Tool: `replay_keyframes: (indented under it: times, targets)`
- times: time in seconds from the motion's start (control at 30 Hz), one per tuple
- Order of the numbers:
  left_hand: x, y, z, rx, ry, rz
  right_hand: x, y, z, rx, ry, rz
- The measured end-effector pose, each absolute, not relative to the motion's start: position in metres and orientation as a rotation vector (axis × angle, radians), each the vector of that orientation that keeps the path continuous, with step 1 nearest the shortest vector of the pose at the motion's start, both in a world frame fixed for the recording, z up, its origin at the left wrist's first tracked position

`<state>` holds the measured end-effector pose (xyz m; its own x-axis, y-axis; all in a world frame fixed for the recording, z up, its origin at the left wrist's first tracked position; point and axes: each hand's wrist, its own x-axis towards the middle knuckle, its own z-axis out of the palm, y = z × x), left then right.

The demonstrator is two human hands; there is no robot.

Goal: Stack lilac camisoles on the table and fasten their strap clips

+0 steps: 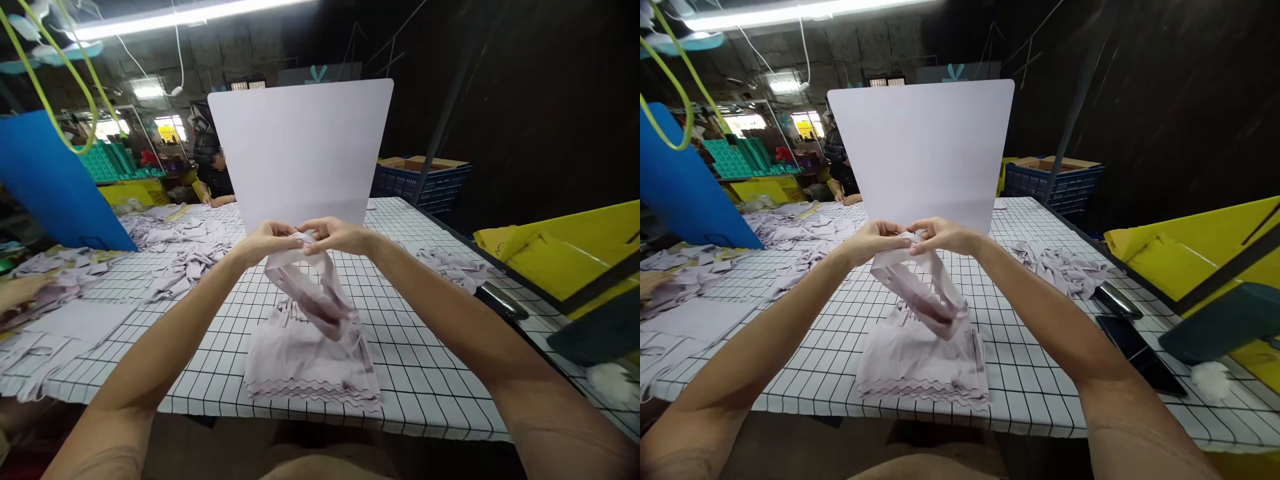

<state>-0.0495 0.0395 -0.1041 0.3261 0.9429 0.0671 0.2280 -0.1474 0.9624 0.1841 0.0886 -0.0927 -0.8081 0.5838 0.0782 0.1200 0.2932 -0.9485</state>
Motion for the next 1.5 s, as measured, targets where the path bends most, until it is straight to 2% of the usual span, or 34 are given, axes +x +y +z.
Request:
replay_keyframes:
  times: [0.17, 0.43, 0.6, 0.7, 0.83, 0.97, 1.17, 1.4, 1.5]
  targets:
    - [-0.066, 0.038, -0.108, 1.678, 1.299, 0.95, 0.194, 0.093, -0.085, -0.918, -2.057, 1.248]
    - [-0.071, 0.029, -0.098, 1.56, 0.953, 0.954, 0.204, 0.083, -0.071, -0.846, -2.332, 1.448]
    - [-0.073, 0.028, -0.085, 1.678, 0.913, 0.821, 0.206, 0.083, -0.063, -0.532, -1.954, 1.455]
    - [-0.075, 0.027, -0.083, 1.711, 0.935, 0.82, 0.205, 0.082, -0.057, -0.622, -1.951, 1.395]
    - [-0.064, 0.022, -0.074, 1.727, 0.889, 0.816, 0.175, 0.07, -0.07, -0.576, -2.18, 1.446]
    - [-0.069, 0.02, -0.065, 1.765, 0.881, 0.753, 0.156, 0.067, -0.082, -0.497, -2.066, 1.616]
    - [-0.1, 0.031, -0.081, 1.823, 0.842, 0.528, 0.178, 0.079, -0.059, -0.604, -1.863, 1.603]
    - [-0.104, 0.037, -0.103, 1.693, 0.759, 0.874, 0.203, 0.079, -0.039, -0.725, -1.981, 1.503]
    - [-0.087, 0.035, -0.101, 1.817, 0.736, 0.598, 0.201, 0.075, -0.036, -0.633, -1.876, 1.506]
